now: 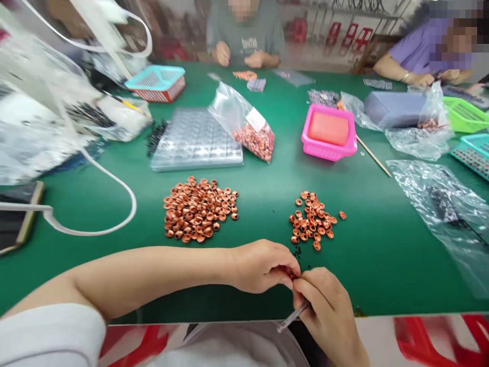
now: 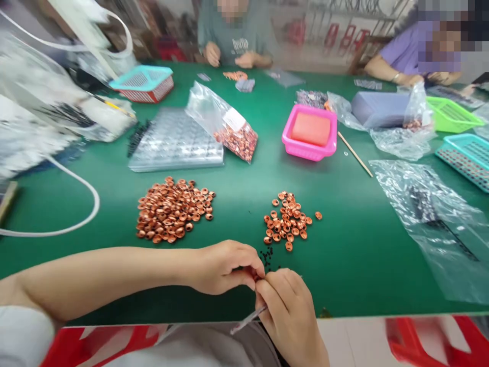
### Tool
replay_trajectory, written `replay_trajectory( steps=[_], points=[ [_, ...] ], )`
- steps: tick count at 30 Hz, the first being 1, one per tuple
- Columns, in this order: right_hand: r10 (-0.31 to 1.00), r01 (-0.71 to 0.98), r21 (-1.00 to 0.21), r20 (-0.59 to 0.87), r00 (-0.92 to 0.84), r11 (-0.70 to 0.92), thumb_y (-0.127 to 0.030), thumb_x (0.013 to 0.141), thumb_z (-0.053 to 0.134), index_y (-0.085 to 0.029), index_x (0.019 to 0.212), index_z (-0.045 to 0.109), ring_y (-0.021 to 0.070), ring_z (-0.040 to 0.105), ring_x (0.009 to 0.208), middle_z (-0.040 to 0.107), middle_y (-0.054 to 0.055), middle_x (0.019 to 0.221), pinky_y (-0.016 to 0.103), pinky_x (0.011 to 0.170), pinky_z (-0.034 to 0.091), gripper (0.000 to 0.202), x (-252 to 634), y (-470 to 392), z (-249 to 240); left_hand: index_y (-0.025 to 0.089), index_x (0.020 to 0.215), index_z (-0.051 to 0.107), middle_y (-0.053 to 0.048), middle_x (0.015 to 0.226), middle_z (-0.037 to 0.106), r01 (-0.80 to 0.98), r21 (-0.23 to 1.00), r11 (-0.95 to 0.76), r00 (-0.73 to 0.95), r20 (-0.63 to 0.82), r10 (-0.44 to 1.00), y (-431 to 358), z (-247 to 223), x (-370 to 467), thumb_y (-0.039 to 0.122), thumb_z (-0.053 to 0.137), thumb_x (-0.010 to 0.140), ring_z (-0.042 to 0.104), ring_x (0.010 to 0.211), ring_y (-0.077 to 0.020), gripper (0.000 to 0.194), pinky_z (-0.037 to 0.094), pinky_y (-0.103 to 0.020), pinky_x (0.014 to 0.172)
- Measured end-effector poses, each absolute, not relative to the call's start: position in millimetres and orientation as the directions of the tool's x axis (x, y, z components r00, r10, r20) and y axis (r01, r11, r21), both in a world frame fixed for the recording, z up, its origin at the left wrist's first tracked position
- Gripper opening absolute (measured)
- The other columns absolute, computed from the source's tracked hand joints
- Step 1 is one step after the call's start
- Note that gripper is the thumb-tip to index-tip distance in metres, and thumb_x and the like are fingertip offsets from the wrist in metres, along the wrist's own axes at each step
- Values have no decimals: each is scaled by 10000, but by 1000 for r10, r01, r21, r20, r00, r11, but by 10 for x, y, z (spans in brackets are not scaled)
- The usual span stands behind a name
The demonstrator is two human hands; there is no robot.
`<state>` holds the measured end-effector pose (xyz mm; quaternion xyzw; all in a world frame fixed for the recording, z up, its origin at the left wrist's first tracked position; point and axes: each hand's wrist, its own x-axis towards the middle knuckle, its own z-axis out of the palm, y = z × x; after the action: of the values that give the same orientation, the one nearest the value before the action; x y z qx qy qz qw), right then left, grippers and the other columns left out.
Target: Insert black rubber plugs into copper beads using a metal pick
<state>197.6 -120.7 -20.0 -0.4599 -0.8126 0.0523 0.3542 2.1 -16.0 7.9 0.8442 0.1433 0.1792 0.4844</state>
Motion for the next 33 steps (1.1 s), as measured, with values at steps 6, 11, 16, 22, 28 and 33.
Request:
replay_trajectory(
  steps=[6,11,16,22,28,33],
  points=[
    [718,700,-400,657,-230,591,-148,908,617,-212,1046,612,147,597,719,665,30,822,261,638,491,153,1969,-1114,-254,175,956,648,-31,916,700,362,630,-687,824,128,552,7,159,-172,198,644,928,648,871,-153,37,511,-222,810],
    [732,731,-408,657,-182,548,-189,943,582,-226,999,606,157,611,741,660,30,838,281,682,496,72,1960,-1116,-321,146,976,650,-112,990,620,629,390,-672,654,202,729,126,108,-605,147,558,933,574,970,-255,101,492,-395,883],
    [701,738,-391,697,-153,551,-187,954,557,-223,957,579,151,603,752,641,22,837,275,692,480,42,1951,-1103,-369,129,968,660,-108,1011,631,761,203,-616,559,276,782,127,-1,-902,194,605,938,589,1007,-260,91,506,-468,939],
    [666,730,-374,732,-147,572,-215,961,539,-221,910,581,151,599,737,636,12,804,268,674,460,66,1950,-1064,-398,162,1241,597,-108,1272,600,829,55,-556,498,379,780,25,-103,-836,338,599,987,619,1101,-243,308,547,-458,941],
    [644,717,-370,752,-143,591,-225,962,520,-222,893,585,164,610,762,650,20,811,277,695,461,95,1961,-1029,-439,166,1234,604,-108,1281,599,793,-18,-609,561,410,719,-75,-217,-720,329,599,988,613,1119,-245,296,541,-464,956],
    [645,686,-391,749,-150,613,-224,959,525,-225,894,593,164,607,750,648,17,804,274,677,456,95,1969,-1032,-444,168,1241,599,-108,1270,602,836,-19,-549,493,467,734,-37,-271,-931,335,593,991,624,1089,-236,300,555,-446,930]
  ],
)
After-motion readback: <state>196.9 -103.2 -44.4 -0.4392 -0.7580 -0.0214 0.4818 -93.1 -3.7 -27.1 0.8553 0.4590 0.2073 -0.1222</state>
